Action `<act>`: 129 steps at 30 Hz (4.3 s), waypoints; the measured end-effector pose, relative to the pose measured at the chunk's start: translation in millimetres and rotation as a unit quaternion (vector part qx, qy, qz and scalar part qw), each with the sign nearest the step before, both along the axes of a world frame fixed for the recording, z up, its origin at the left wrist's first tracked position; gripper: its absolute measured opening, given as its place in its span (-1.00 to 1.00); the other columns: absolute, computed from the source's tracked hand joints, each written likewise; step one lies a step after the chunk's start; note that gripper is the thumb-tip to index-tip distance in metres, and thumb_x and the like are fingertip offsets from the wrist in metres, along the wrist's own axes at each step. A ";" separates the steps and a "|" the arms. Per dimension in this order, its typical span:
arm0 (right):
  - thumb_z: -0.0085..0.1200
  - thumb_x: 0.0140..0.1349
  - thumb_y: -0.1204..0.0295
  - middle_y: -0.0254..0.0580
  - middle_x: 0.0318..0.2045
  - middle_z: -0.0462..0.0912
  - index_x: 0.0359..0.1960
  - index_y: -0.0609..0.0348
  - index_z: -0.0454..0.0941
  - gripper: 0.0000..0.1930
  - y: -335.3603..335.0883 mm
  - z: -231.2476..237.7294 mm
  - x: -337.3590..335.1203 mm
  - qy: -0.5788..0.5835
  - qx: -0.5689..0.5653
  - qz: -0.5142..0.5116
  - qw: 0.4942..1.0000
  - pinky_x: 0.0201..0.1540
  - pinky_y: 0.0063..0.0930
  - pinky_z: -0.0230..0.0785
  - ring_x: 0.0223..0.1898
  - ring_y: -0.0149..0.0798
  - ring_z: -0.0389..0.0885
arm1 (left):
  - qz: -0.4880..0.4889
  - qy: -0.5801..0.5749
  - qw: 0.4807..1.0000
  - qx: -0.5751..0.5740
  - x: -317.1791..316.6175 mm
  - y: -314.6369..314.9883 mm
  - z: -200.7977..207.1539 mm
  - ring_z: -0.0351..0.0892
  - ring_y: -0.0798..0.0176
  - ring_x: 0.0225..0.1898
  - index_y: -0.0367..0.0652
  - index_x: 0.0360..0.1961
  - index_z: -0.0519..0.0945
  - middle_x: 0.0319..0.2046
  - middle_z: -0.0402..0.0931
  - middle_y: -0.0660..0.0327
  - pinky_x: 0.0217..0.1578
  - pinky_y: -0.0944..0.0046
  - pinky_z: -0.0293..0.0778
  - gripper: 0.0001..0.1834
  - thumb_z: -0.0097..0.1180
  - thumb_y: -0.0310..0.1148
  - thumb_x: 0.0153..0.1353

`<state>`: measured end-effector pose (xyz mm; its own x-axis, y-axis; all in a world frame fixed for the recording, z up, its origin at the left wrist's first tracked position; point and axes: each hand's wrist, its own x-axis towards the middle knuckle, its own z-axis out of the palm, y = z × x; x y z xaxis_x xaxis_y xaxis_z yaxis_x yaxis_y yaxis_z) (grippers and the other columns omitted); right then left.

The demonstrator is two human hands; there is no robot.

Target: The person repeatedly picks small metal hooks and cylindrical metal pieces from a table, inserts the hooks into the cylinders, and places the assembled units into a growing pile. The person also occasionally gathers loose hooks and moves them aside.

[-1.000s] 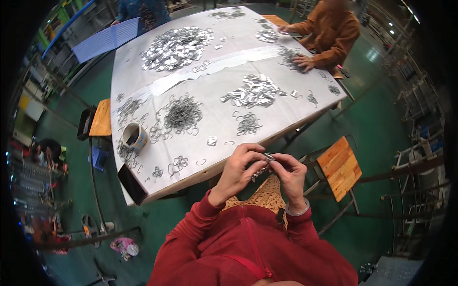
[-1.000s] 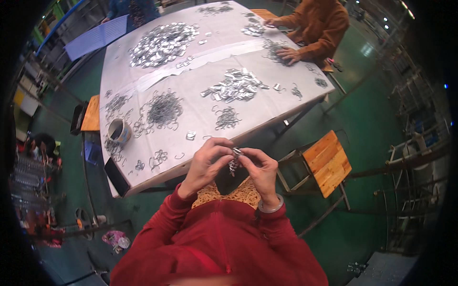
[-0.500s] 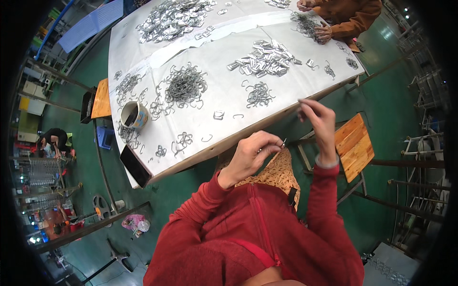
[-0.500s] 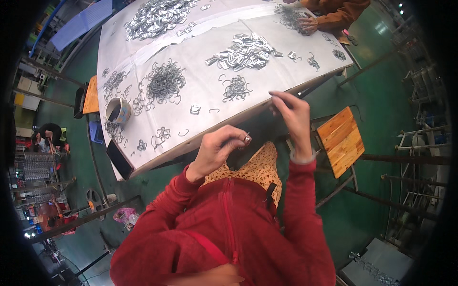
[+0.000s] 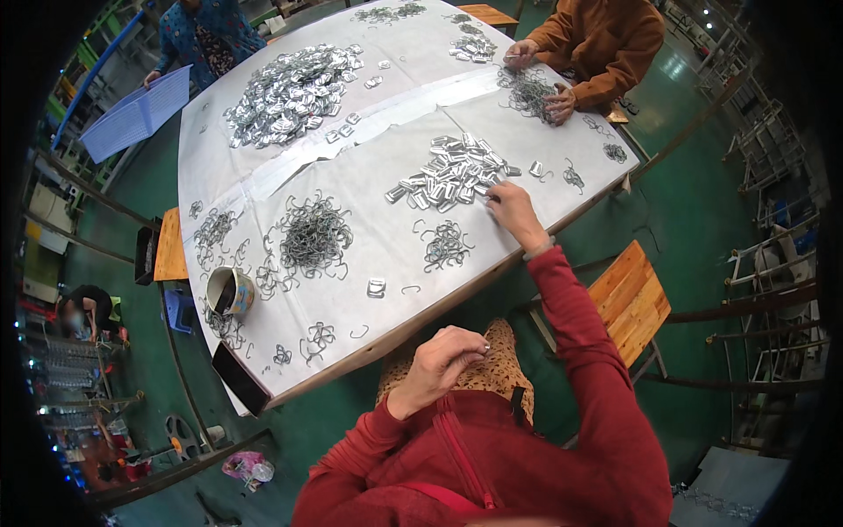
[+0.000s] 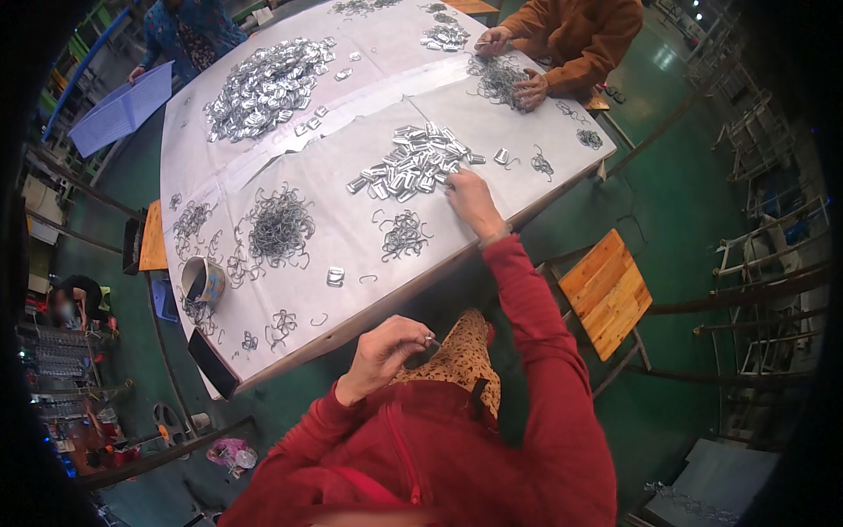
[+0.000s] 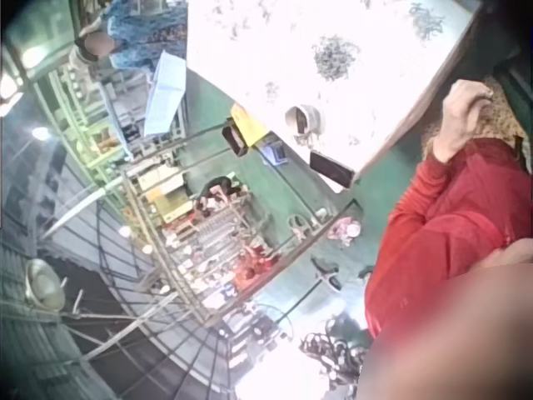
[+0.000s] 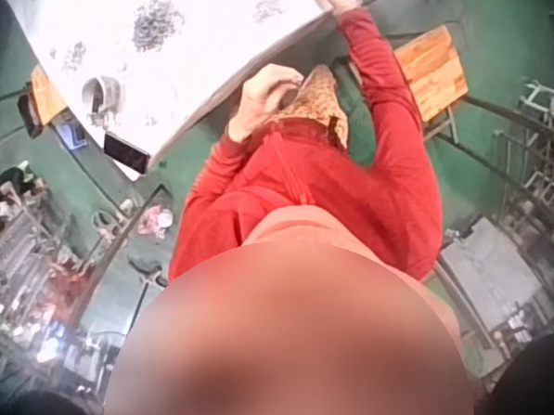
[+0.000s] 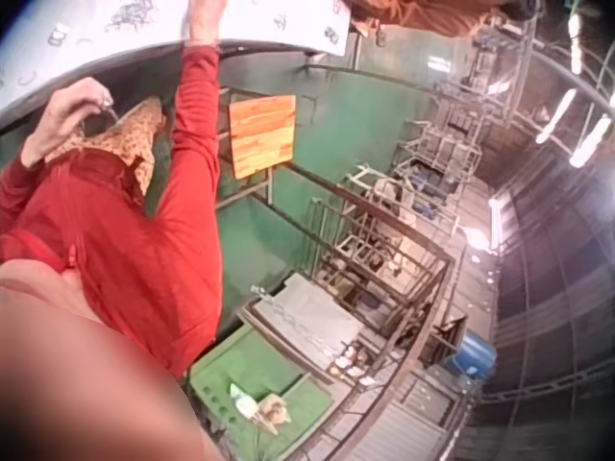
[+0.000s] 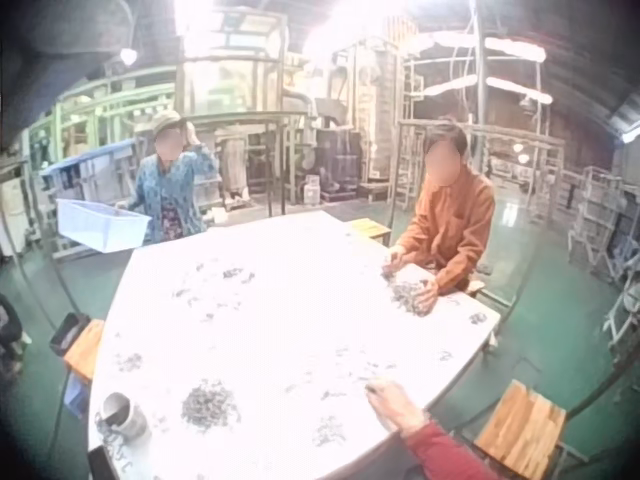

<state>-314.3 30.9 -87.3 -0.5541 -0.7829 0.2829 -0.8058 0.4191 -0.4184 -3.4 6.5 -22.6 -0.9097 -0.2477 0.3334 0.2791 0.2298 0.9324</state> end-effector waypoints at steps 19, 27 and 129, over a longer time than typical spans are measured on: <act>0.16 0.04 0.70 -0.21 -0.39 0.64 -0.22 0.32 0.59 -0.77 106.5 109.5 199.5 -0.426 -0.366 -0.015 0.827 -0.39 -0.68 0.42 -0.45 -0.48 0.56 | 0.098 -0.002 0.993 -0.070 -9.8 3.4 16.9 0.54 0.11 -0.31 -0.24 -0.29 0.52 -0.36 0.53 0.10 -0.29 0.25 0.43 -0.88 0.12 -0.51 0.11; 0.12 0.02 0.77 -0.09 -0.41 0.63 -0.23 0.41 0.53 -0.77 110.9 87.4 205.5 -0.497 -0.385 -0.012 0.777 -0.41 -0.62 0.45 -0.47 -0.40 0.58 | 0.178 -0.001 0.984 -0.009 8.9 1.8 -16.3 0.55 0.22 -0.20 -0.21 -0.16 0.53 -0.26 0.56 0.15 -0.20 0.30 0.45 -0.71 0.23 -0.44 0.06; 0.18 -0.05 0.77 -0.25 -0.46 0.60 -0.36 0.37 0.58 -0.81 112.7 117.4 242.2 -0.460 -0.289 -0.008 0.839 -0.36 -0.68 0.39 -0.44 -0.47 0.55 | 0.184 -0.182 0.965 -0.038 17.3 -119.4 -24.9 0.52 0.46 -0.48 -0.23 -0.17 0.61 -0.41 0.62 0.21 -0.44 0.43 0.46 -0.78 0.08 -0.47 0.13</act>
<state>-72.1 143.5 30.0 -0.7556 -0.6524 0.0584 -0.0253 -0.0601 -0.9979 13.9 -112.8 -47.5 -0.8253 -0.5634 0.0388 -0.1771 0.3235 0.9295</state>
